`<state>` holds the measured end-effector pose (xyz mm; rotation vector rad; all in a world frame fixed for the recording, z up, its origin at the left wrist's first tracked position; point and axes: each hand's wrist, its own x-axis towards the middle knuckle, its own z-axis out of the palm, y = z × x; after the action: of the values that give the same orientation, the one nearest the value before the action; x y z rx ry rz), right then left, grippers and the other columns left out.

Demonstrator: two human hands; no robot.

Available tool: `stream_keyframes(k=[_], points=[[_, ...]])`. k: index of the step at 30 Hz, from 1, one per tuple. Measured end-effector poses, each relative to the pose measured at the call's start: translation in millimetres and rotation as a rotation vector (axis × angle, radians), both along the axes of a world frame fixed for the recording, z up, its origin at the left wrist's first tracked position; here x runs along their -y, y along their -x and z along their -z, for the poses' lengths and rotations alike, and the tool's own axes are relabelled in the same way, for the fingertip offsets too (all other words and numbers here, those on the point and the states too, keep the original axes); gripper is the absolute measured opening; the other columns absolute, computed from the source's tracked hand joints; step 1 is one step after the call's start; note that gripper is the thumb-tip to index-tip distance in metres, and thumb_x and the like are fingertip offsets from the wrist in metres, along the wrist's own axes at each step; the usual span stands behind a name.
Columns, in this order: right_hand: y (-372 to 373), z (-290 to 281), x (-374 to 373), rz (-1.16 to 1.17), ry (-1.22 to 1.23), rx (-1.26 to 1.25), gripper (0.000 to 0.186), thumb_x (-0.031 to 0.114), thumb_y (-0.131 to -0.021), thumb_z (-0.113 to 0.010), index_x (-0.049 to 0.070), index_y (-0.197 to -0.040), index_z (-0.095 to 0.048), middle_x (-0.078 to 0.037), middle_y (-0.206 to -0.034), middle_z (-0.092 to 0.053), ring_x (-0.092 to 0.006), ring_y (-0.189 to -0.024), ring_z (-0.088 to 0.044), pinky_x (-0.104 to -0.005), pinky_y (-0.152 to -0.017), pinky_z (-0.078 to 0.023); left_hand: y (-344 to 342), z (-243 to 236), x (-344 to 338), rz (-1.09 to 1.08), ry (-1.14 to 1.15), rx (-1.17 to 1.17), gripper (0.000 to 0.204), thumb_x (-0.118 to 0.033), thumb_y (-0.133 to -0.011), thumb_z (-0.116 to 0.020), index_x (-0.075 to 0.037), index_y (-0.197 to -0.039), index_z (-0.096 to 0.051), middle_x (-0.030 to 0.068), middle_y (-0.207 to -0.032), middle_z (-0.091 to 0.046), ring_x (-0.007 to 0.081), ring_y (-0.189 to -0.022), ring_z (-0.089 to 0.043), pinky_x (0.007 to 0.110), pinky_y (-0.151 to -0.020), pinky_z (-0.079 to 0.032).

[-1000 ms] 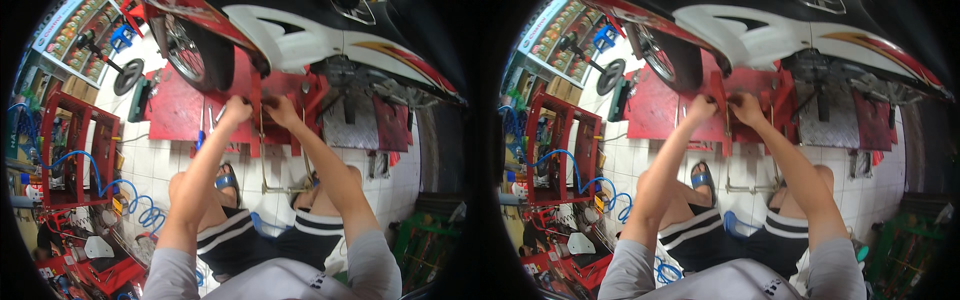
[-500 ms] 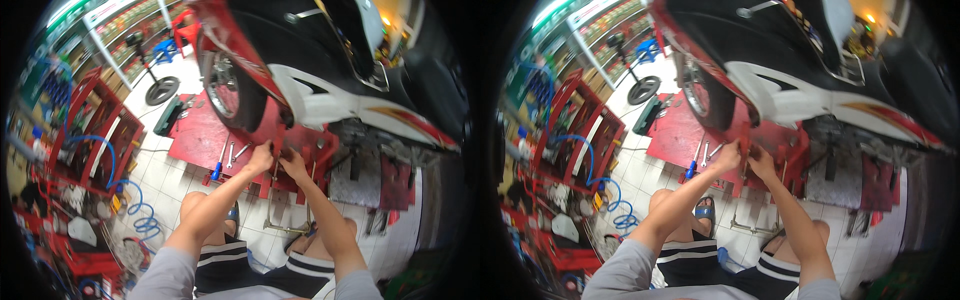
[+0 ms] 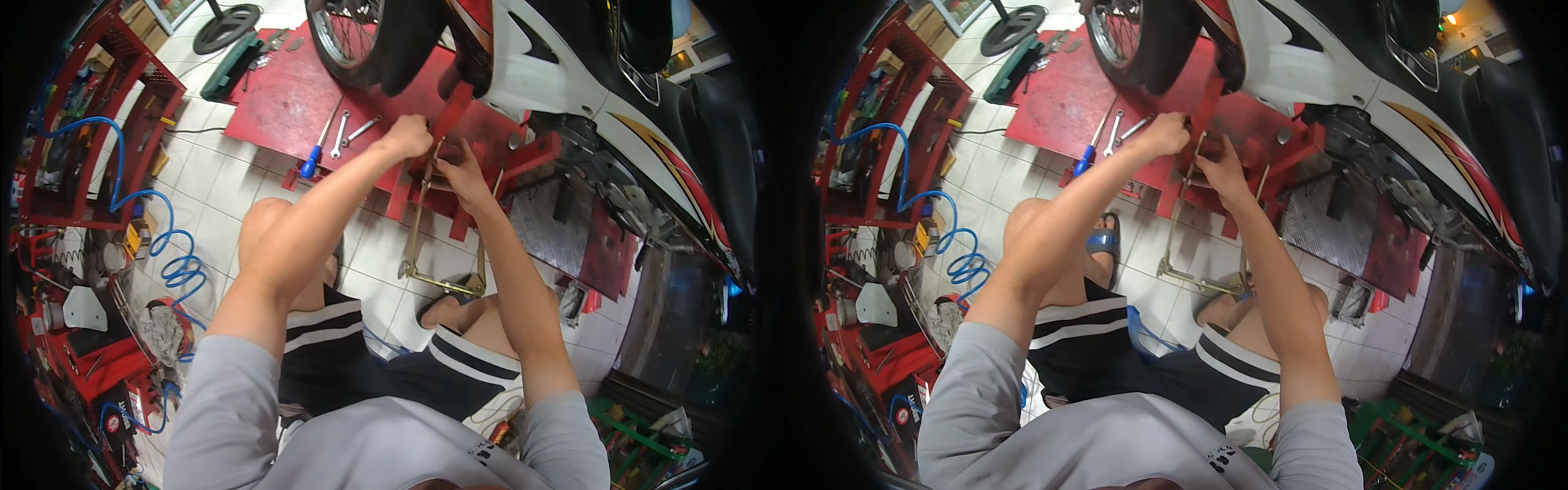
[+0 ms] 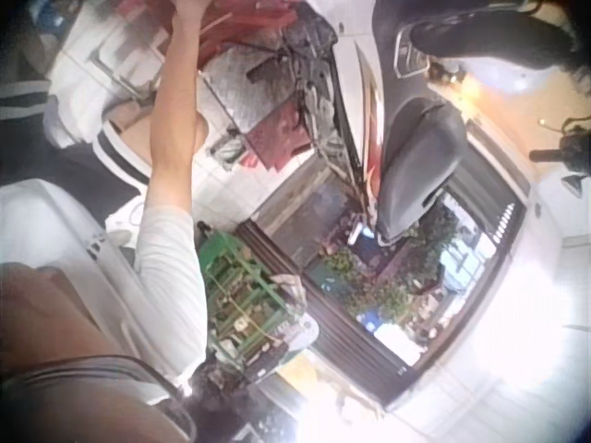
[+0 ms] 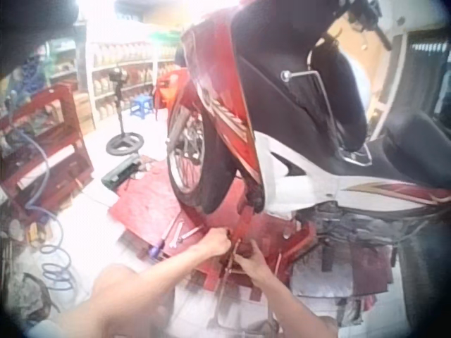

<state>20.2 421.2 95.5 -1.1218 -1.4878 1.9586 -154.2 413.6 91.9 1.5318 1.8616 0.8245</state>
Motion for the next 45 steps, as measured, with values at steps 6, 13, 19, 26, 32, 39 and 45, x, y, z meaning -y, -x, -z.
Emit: stream_keyframes(k=[6, 13, 19, 26, 32, 39, 45], points=[[3.7, -31.3, 15.8, -0.097, 0.228, 0.218, 0.047, 0.013, -0.091, -0.054, 0.012, -0.132, -0.032, -0.013, -0.098, -0.063, -0.0275, -0.083, -0.067, -0.0399, -0.069, -0.058, 2.7, -18.6, 3.1, 0.000, 0.195, 0.144, 0.033, -0.013, -0.078, -0.052, 0.009, -0.100, -0.062, 0.0298, -0.090, -0.065, 0.0405, -0.090, -0.065, 0.044, -0.079, -0.052], [9.5, -14.3, 31.0, -0.362, 0.394, 0.231, 0.027, 0.008, -0.089, -0.044, -0.014, -0.105, -0.045, -0.026, -0.088, -0.064, -0.0358, -0.078, -0.069, -0.0448, -0.067, -0.060, 8.8, 7.7, -4.9, -0.033, 0.082, 0.038, 0.032, -0.014, -0.079, -0.051, 0.009, -0.099, -0.060, 0.0289, -0.089, -0.065, 0.0392, -0.087, -0.065, 0.044, -0.077, -0.052], [1.6, -23.3, 37.6, -0.284, 0.375, 0.274, 0.024, 0.013, -0.093, -0.051, -0.009, -0.102, -0.047, -0.023, -0.088, -0.065, -0.0335, -0.077, -0.070, -0.0407, -0.068, -0.060, -10.3, -3.3, -6.0, -0.029, 0.128, 0.046, 0.032, -0.011, -0.079, -0.047, 0.007, -0.104, -0.055, 0.0268, -0.083, -0.065, 0.0379, -0.076, -0.067, 0.043, -0.068, -0.053], [2.4, -44.1, 33.6, -0.394, 0.390, 0.303, 0.023, 0.013, -0.096, -0.045, -0.008, -0.101, -0.053, -0.022, -0.091, -0.066, -0.0301, -0.081, -0.070, -0.0372, -0.071, -0.060, -1.2, -0.3, -7.8, -0.014, 0.168, 0.046, 0.040, -0.017, -0.082, -0.050, 0.001, -0.116, -0.059, 0.0264, -0.111, -0.063, 0.0416, -0.105, -0.060, 0.046, -0.094, -0.047], [2.8, -30.3, 34.5, -0.378, 0.364, 0.312, 0.025, 0.013, -0.096, -0.044, -0.009, -0.100, -0.054, -0.021, -0.090, -0.066, -0.0306, -0.081, -0.070, -0.0367, -0.072, -0.060, 0.7, -6.4, -8.5, -0.001, 0.174, 0.033, 0.037, -0.018, -0.080, -0.048, -0.003, -0.108, -0.066, 0.0238, -0.102, -0.064, 0.0379, -0.097, -0.062, 0.043, -0.087, -0.049], [2.1, -23.9, 31.5, -0.407, 0.320, 0.331, 0.027, 0.022, -0.094, -0.052, -0.005, -0.097, -0.052, -0.017, -0.087, -0.064, -0.0265, -0.076, -0.069, -0.0358, -0.069, -0.059, 1.3, -17.5, -1.3, 0.015, 0.208, 0.033, 0.034, -0.019, -0.079, -0.049, -0.002, -0.102, -0.067, 0.0211, -0.089, -0.068, 0.0360, -0.089, -0.066, 0.042, -0.083, -0.051], [-5.3, -13.3, 5.9, -0.357, -0.195, 0.490, 0.039, 0.030, -0.088, -0.062, -0.001, -0.111, -0.057, -0.009, -0.086, -0.067, -0.0141, -0.070, -0.066, -0.0262, -0.061, -0.054, 4.2, -23.2, 4.2, 0.055, 0.209, 0.133, 0.034, -0.017, -0.079, -0.048, -0.001, -0.104, -0.065, 0.0189, -0.073, -0.066, 0.0291, -0.070, -0.067, 0.038, -0.065, -0.053]])
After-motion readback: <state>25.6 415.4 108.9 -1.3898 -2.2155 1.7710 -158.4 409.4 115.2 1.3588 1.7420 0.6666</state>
